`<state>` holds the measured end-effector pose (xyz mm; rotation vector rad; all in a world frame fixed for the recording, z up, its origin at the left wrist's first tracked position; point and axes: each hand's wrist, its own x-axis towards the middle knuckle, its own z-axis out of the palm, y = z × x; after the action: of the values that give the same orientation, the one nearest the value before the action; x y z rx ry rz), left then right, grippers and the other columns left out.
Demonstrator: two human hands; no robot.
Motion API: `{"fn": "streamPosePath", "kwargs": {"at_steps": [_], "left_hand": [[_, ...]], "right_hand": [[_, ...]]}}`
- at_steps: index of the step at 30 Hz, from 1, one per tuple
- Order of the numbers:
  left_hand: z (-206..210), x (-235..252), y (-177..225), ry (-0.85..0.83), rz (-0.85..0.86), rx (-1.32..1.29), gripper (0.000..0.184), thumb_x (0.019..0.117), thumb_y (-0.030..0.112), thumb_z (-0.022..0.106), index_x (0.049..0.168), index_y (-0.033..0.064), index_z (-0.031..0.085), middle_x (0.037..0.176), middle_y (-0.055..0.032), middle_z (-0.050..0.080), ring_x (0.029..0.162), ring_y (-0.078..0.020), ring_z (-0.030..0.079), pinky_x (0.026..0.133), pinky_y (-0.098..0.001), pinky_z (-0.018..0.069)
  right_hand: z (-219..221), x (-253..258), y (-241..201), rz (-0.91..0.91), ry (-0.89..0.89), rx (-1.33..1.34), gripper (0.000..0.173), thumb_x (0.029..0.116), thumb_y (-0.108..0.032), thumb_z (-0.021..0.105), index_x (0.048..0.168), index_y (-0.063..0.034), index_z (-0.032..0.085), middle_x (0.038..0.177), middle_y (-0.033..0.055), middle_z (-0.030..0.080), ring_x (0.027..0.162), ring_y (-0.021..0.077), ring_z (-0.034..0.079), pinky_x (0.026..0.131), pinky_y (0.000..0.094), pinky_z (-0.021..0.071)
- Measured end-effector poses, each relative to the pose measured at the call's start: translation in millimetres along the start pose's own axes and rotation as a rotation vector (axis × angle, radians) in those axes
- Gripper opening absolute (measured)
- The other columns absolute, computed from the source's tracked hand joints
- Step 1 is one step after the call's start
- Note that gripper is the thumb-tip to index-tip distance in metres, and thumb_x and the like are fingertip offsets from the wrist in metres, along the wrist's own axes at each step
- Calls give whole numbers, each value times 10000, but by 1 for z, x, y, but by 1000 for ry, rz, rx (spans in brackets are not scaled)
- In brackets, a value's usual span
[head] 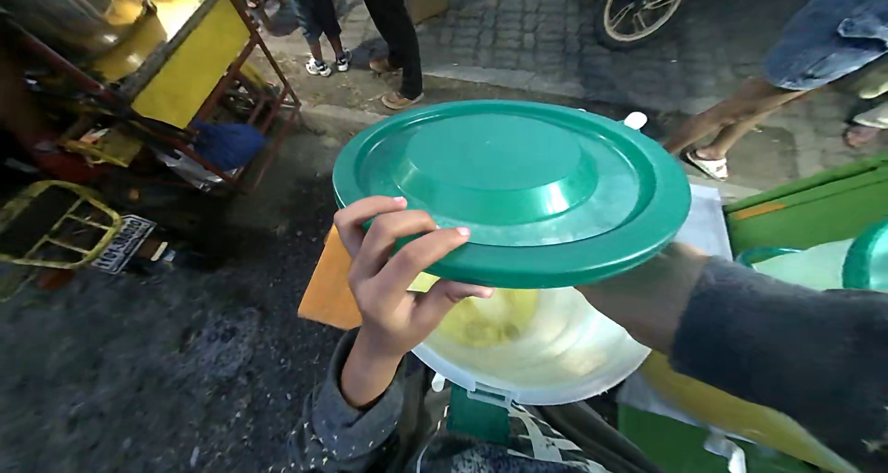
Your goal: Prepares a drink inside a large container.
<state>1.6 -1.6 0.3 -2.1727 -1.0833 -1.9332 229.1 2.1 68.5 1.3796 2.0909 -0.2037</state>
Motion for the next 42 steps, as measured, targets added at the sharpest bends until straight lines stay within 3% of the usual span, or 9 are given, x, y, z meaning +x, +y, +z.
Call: {"fn": "streamPosePath", "kwargs": {"at_steps": [3,13,16,21,24,28,34,38,42], "left_hand": [[0,0,-1,2,7,3,359,951,525,653,989,171,697,1014,66,609,1208,-101,507,1133,-332,314],[1,-1,1,8,6,-3,355,944,525,663,990,175,705,1006,70,605,1214,-104,504,1145,-341,305],[1,-1,1,10,5,-4,355,941,523,668,991,174,704,1003,69,605,1206,-102,508,1144,-340,305],[1,-1,1,9,6,8,356,943,530,663,990,178,702,1013,70,606,1214,-101,503,1140,-335,309],[1,-1,1,12,8,3,356,941,525,667,992,175,705,1008,72,608,1209,-104,505,1136,-339,311],[2,-1,1,16,14,4,355,944,521,666,981,170,705,1008,61,612,1207,-111,509,1139,-342,311],[1,-1,1,10,5,1,349,940,518,672,986,175,706,996,63,610,1201,-104,511,1145,-343,302],[1,-1,0,23,2,8,365,942,530,664,986,170,708,1004,66,612,1207,-109,510,1136,-337,315],[1,-1,0,15,3,6,359,943,530,663,982,175,702,1006,72,608,1208,-103,505,1140,-338,305]], "right_hand": [[5,-4,5,20,256,26,175,992,-66,605,1077,-27,753,955,206,732,872,400,727,690,526,566],[7,-13,7,-118,218,-197,266,877,78,657,1105,-26,746,850,170,712,771,367,712,592,461,542],[2,-13,11,-102,100,-143,290,898,54,659,1170,-25,722,942,189,718,873,405,714,687,515,570],[16,-7,16,14,602,104,115,786,-8,833,852,9,740,768,228,705,711,442,716,542,560,532],[14,-4,21,8,278,57,155,862,-71,793,1018,-61,793,941,195,733,888,419,718,697,575,567],[13,4,40,-60,270,117,107,831,-121,837,887,-51,779,856,194,718,822,433,709,669,613,548],[-1,11,33,8,35,288,157,922,-108,752,1056,-27,761,1020,209,717,1012,426,675,886,630,505],[7,11,44,-93,232,162,111,884,-181,796,955,-96,794,907,169,732,881,415,709,722,634,536],[5,10,30,-76,149,210,132,895,-88,763,1008,-21,774,979,223,725,952,452,692,809,664,509]]}}
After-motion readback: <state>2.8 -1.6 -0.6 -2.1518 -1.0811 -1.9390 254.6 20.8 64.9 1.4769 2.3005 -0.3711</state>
